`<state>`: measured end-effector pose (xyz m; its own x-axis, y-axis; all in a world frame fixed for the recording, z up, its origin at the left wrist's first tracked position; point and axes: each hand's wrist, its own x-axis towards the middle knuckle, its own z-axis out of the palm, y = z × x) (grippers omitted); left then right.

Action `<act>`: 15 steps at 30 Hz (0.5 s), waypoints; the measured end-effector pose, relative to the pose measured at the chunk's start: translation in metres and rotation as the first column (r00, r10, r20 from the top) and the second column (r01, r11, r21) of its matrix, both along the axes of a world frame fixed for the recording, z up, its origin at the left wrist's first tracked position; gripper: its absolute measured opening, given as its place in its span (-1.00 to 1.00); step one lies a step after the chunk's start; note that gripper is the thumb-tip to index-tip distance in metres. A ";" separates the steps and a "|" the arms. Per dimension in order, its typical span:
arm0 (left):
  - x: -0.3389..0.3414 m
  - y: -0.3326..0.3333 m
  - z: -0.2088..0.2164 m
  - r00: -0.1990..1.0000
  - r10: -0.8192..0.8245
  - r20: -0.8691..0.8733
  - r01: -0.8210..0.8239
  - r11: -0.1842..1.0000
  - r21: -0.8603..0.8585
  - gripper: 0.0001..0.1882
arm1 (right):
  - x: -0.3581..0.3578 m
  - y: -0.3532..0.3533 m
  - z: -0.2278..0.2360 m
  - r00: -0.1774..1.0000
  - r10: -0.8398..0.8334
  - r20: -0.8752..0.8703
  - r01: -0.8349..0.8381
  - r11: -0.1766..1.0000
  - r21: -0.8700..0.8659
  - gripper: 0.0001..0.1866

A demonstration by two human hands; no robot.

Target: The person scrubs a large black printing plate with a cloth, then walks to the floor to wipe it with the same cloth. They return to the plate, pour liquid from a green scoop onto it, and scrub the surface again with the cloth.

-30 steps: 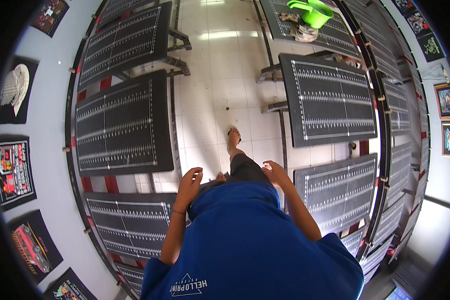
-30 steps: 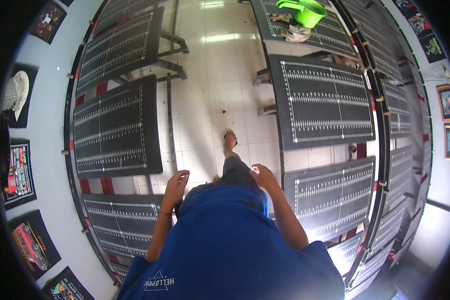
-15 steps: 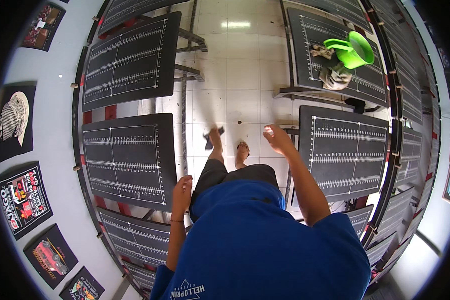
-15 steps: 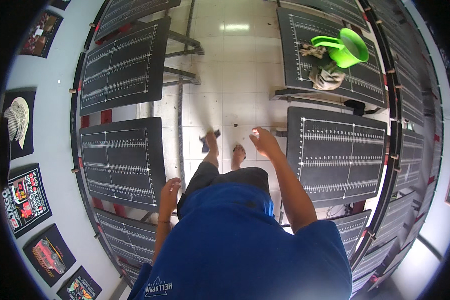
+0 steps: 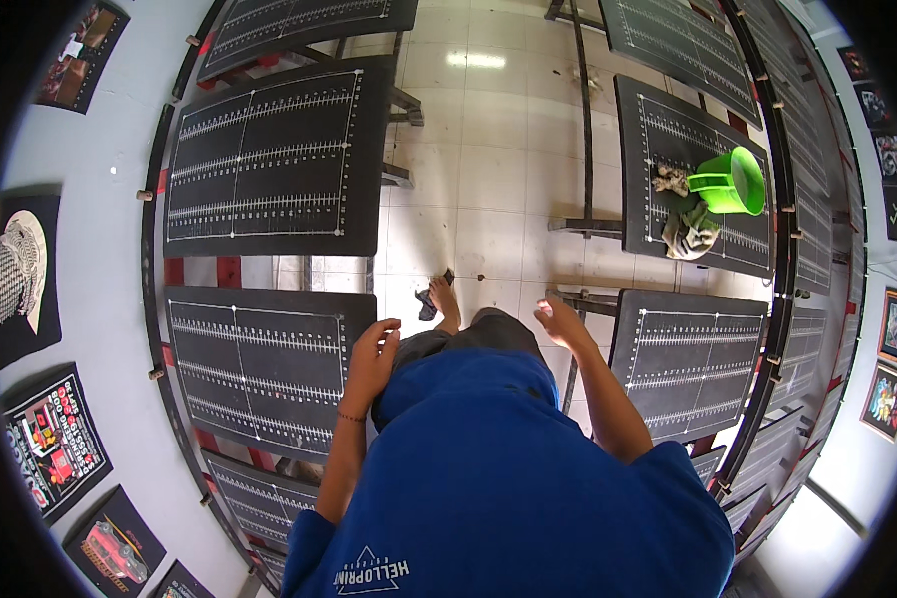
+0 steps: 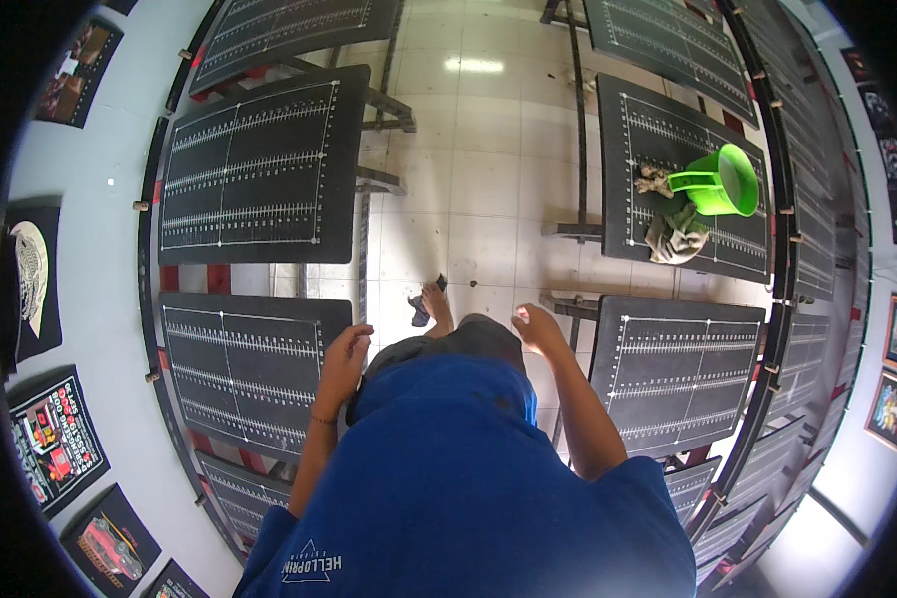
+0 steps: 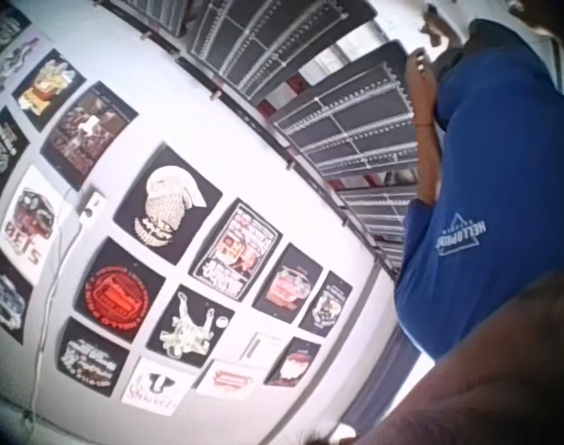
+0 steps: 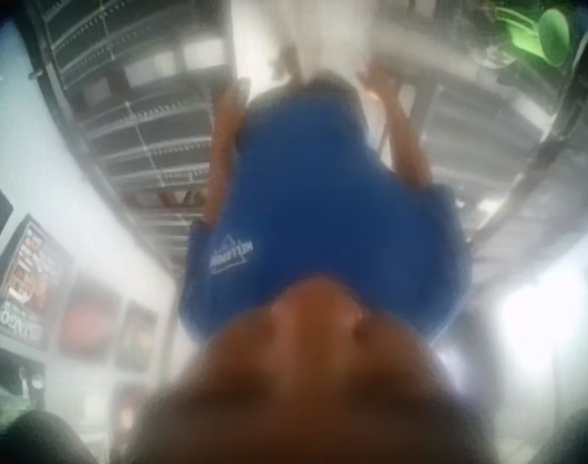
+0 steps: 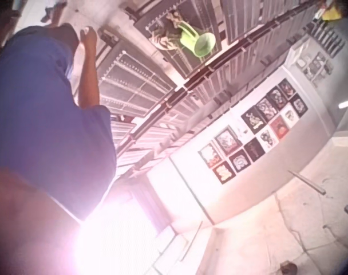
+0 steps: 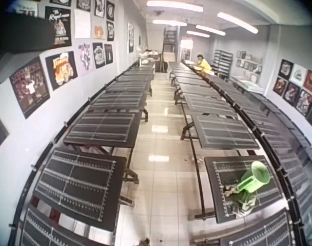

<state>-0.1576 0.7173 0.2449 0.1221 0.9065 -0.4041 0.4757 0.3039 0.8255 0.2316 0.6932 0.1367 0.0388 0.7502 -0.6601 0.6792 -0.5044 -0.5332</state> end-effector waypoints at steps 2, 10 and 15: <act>0.001 0.025 0.002 0.999 -0.010 0.041 0.010 1.000 -0.006 -0.72 | 0.005 -0.007 -0.001 0.998 -0.041 0.045 0.043 0.998 -0.035 -0.57; 0.041 0.088 0.002 0.981 -0.151 0.124 0.161 0.985 -0.068 -0.72 | 0.016 -0.016 -0.001 0.990 -0.130 0.054 0.133 0.988 -0.072 -0.57; 0.037 0.077 0.002 0.998 -0.029 0.064 0.035 0.995 -0.095 -0.72 | 0.014 0.010 -0.003 0.993 -0.113 -0.024 0.112 0.993 -0.041 -0.56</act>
<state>-0.1210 0.7944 0.2467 0.1780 0.8593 -0.4794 0.4348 0.3684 0.8217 0.2458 0.7029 0.1333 0.1036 0.7153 -0.6911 0.6029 -0.5978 -0.5284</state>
